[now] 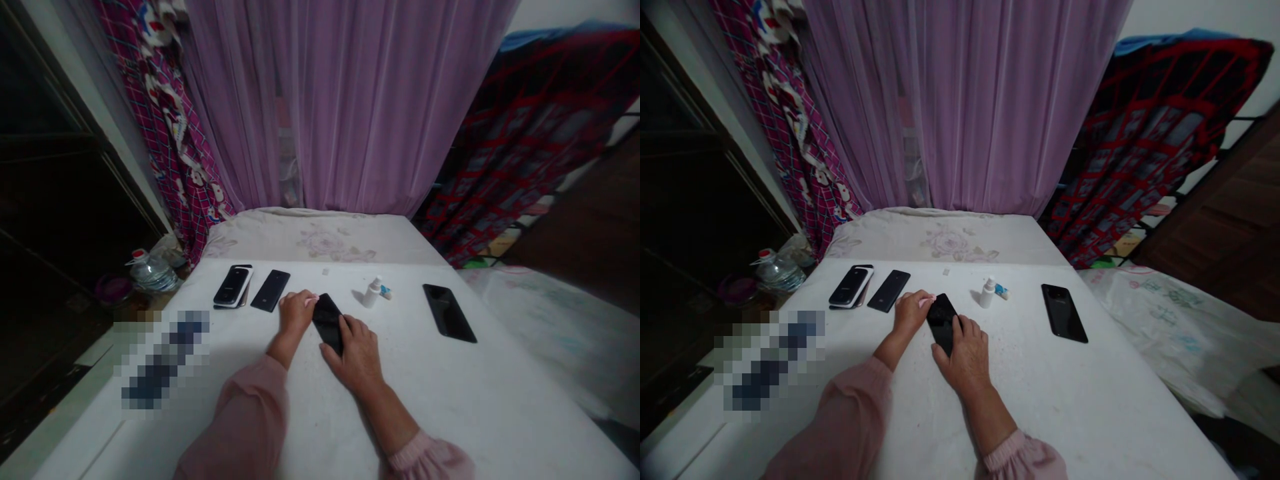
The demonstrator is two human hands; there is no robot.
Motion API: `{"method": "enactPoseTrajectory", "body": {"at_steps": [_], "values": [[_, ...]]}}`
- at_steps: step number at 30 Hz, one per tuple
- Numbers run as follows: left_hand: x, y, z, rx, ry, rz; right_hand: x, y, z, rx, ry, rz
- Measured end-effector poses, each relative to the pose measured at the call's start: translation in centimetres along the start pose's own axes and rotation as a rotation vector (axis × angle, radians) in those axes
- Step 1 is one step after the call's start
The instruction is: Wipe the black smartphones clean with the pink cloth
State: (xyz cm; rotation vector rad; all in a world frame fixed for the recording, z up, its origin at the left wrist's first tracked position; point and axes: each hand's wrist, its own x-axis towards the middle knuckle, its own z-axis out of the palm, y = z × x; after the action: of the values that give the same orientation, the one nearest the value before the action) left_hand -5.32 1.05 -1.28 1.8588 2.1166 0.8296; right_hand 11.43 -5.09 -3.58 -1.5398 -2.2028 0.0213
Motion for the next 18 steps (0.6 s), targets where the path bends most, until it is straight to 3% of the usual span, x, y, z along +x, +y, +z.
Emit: {"method": "enactPoseTrajectory", "body": {"at_steps": [5,14,18], "values": [[0.2,0.2,0.0,-0.008,-0.017,-0.014,0.2,-0.3,0.1,-0.003,-0.020,0.001],[-0.3,-1.9,-0.1,-0.148,-0.102,0.119,0.4,-0.9,-0.3,-0.011,-0.051,0.046],[0.0,-1.6,-0.1,-0.127,-0.107,0.091,0.4,-1.2,-0.5,-0.020,-0.033,0.049]]}}
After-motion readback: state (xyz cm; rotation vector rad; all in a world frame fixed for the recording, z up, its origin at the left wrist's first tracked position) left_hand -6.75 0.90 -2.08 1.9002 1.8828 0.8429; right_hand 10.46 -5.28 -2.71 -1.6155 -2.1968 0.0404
